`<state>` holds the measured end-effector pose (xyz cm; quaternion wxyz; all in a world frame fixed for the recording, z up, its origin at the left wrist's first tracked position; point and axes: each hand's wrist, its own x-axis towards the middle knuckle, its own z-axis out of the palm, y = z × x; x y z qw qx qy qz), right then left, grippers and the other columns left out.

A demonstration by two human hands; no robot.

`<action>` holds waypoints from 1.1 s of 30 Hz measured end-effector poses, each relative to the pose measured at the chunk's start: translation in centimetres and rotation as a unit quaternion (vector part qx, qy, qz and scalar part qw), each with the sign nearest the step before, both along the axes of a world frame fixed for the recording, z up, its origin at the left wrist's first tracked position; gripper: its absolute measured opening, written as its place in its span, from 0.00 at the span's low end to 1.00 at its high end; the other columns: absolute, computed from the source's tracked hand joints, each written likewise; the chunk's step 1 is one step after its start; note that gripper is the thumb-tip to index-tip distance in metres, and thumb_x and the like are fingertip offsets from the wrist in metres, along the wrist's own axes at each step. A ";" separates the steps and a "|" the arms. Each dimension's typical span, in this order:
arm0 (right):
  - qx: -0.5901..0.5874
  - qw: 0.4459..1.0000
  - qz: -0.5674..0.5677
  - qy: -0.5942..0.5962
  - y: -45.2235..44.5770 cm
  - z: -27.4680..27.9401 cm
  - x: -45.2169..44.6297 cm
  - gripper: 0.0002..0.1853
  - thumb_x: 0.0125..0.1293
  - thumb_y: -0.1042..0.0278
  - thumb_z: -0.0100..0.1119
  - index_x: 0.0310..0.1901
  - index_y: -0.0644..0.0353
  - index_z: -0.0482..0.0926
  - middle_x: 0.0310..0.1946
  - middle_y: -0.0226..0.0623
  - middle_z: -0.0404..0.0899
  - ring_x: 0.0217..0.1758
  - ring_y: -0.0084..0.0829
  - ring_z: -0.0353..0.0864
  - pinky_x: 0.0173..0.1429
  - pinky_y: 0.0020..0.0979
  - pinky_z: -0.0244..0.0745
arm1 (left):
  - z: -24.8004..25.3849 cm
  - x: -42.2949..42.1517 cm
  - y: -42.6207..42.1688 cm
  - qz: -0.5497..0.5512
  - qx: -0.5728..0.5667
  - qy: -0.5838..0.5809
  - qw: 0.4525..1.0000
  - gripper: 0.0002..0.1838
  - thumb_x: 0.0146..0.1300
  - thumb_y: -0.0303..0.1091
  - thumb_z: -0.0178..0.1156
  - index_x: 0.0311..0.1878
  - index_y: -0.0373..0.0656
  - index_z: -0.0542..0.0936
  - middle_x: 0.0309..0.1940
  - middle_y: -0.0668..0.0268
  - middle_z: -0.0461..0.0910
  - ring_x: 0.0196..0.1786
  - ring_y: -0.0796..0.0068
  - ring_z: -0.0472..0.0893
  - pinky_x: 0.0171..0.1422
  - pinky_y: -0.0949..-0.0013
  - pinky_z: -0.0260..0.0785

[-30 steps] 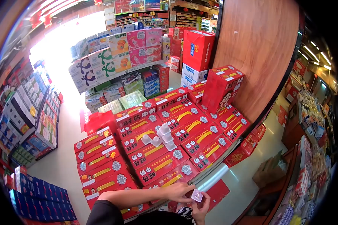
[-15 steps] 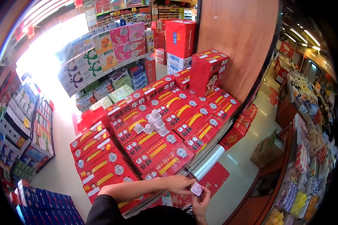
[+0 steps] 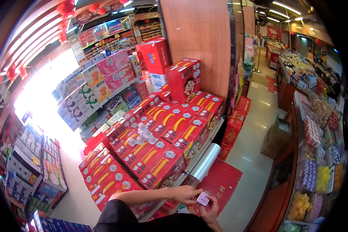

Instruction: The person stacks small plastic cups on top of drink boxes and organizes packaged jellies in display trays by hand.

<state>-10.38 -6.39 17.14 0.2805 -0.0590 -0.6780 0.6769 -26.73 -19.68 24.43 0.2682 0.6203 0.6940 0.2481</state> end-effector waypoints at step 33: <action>0.009 0.869 -0.477 -0.131 10.7 -3.3 36.0 0.21 0.54 0.79 0.65 0.51 0.63 0.75 0.40 0.40 0.79 0.39 0.30 0.80 0.46 0.31 0.76 | -9.7 34.5 24.0 -0.190 0.006 -0.224 0.956 0.23 0.70 0.34 0.58 0.64 0.36 0.68 0.46 0.48 0.83 0.51 0.52 0.84 0.52 0.59 0.75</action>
